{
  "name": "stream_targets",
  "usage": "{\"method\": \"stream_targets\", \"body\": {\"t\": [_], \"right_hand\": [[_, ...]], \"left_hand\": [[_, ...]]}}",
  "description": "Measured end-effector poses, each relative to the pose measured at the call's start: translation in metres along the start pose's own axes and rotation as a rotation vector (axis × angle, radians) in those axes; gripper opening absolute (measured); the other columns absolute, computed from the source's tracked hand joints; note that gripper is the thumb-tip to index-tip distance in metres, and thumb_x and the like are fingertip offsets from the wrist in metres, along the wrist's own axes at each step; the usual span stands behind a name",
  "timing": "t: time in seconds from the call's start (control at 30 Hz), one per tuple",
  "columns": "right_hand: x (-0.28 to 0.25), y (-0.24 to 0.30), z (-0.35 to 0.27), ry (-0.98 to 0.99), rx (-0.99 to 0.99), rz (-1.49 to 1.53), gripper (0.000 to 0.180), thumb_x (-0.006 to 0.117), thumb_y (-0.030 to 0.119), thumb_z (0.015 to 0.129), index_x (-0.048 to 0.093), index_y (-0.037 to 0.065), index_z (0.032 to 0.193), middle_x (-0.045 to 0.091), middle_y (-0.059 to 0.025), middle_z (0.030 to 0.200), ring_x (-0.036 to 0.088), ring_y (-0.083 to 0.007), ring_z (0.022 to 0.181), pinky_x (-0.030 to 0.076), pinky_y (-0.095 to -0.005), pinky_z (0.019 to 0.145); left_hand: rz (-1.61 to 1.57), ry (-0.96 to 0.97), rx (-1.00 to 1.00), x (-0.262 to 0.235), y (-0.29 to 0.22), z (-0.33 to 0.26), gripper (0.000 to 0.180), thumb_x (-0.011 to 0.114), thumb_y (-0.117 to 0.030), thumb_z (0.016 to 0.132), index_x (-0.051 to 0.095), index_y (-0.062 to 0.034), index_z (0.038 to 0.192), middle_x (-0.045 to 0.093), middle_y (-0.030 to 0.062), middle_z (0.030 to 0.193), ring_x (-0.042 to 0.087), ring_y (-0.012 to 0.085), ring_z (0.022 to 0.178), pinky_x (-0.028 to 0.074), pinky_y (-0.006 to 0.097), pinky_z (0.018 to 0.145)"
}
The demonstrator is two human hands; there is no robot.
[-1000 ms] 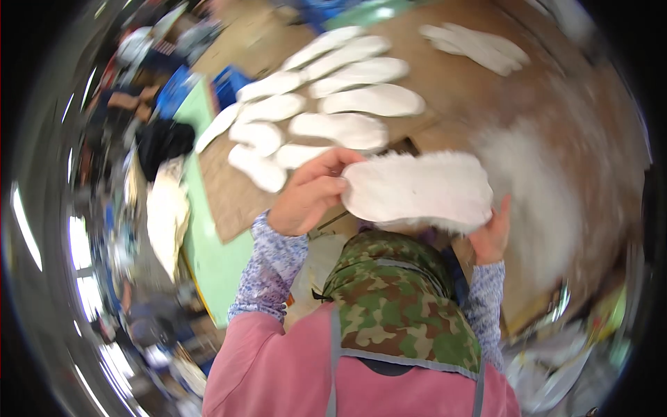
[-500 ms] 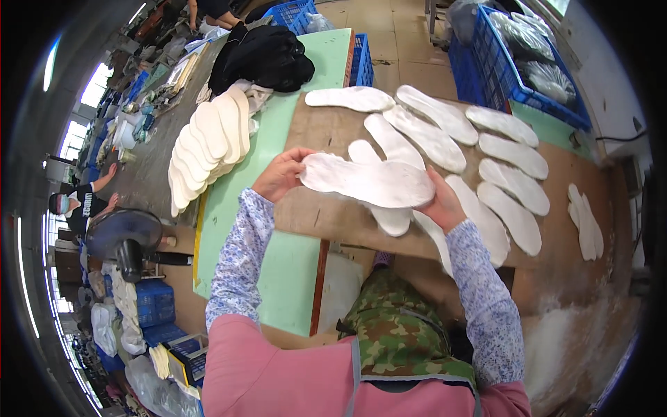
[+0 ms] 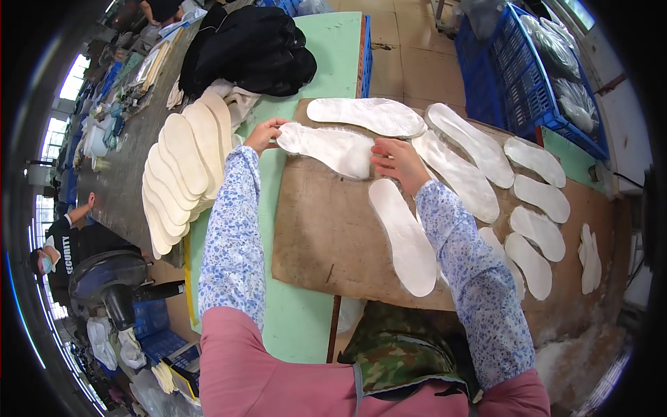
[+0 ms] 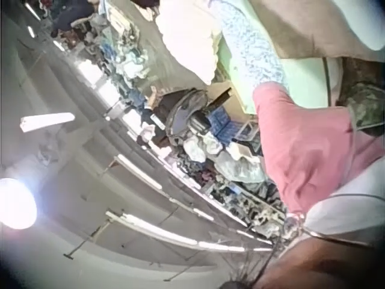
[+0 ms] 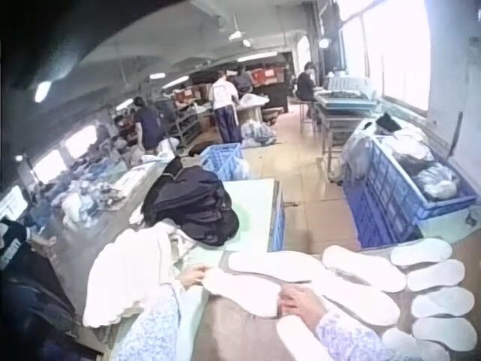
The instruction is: The recorder uses a spray gun to apply adhesive to shoe insoles and then stacks them.
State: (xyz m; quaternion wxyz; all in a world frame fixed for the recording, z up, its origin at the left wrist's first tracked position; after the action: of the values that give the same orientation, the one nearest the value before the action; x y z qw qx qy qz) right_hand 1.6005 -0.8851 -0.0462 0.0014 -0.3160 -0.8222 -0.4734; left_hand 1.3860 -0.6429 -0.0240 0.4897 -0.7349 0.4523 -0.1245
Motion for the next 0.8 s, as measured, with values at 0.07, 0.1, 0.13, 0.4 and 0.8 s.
{"method": "stream_targets", "body": {"t": [0.07, 0.1, 0.13, 0.4, 0.8], "right_hand": [[-0.006, 0.01, 0.002, -0.097, -0.172, -0.277, 0.039, 0.06, 0.029, 0.089, 0.058, 0.003, 0.118, 0.059, -0.0107, 0.115, 0.062, -0.0204, 0.094, 0.052, -0.032, 0.079], [-0.01, 0.022, -0.002, -0.226, -0.3, -0.549, 0.036, 0.062, 0.025, 0.087, 0.06, 0.002, 0.114, 0.06, -0.0106, 0.113, 0.063, -0.0199, 0.088, 0.052, -0.0308, 0.077], [-0.006, 0.04, -0.013, -0.322, -0.558, -0.707, 0.031, 0.066, 0.015, 0.08, 0.063, 0.002, 0.109, 0.062, -0.0117, 0.105, 0.063, -0.0203, 0.078, 0.053, -0.0304, 0.073], [0.051, 0.05, -0.018, -0.054, -0.827, -1.172, 0.054, 0.057, 0.002, 0.069, 0.056, 0.012, 0.122, 0.058, -0.008, 0.111, 0.051, -0.0285, 0.103, 0.041, -0.0421, 0.092], [0.015, 0.054, -0.011, -0.152, -0.869, -1.149, 0.016, 0.056, -0.001, 0.077, 0.067, 0.011, 0.079, 0.061, -0.0031, 0.087, 0.057, -0.0224, 0.09, 0.041, -0.0371, 0.081]], "left_hand": [[-0.037, -0.043, -0.012, -0.004, 0.008, 0.008, 0.039, 0.047, -0.011, 0.083, 0.058, -0.0109, 0.121, 0.061, 0.0037, 0.114, 0.058, 0.0166, 0.104, 0.046, 0.038, 0.093], [-0.051, -0.091, -0.026, -0.008, 0.012, 0.009, 0.04, 0.046, -0.009, 0.083, 0.059, -0.0121, 0.121, 0.062, 0.0036, 0.111, 0.059, 0.0173, 0.1, 0.047, 0.038, 0.091], [-0.055, -0.092, -0.028, -0.008, 0.014, 0.01, 0.041, 0.045, -0.011, 0.084, 0.059, -0.0145, 0.122, 0.062, 0.004, 0.112, 0.059, 0.0175, 0.1, 0.047, 0.038, 0.09], [-0.064, -0.21, 0.076, -0.016, 0.014, 0.024, 0.048, 0.054, 0.003, 0.074, 0.054, -0.0132, 0.12, 0.05, 0.0011, 0.082, 0.055, 0.0132, 0.083, 0.047, 0.027, 0.076], [0.127, -0.385, 0.372, -0.025, 0.014, 0.049, 0.014, 0.053, 0.007, 0.068, 0.054, -0.0043, 0.076, 0.049, 0.0006, 0.076, 0.05, 0.011, 0.071, 0.042, 0.024, 0.066]]}}
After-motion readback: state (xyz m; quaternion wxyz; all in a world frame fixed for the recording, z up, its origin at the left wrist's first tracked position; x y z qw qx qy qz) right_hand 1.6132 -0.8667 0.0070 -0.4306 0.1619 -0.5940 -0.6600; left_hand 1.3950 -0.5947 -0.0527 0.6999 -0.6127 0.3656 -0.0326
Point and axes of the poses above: each hand's wrist, its own z-axis towards the middle knuckle, its own x-axis out of the palm, y = z × x, the point moved 8 cm from there along z, towards the middle knuckle
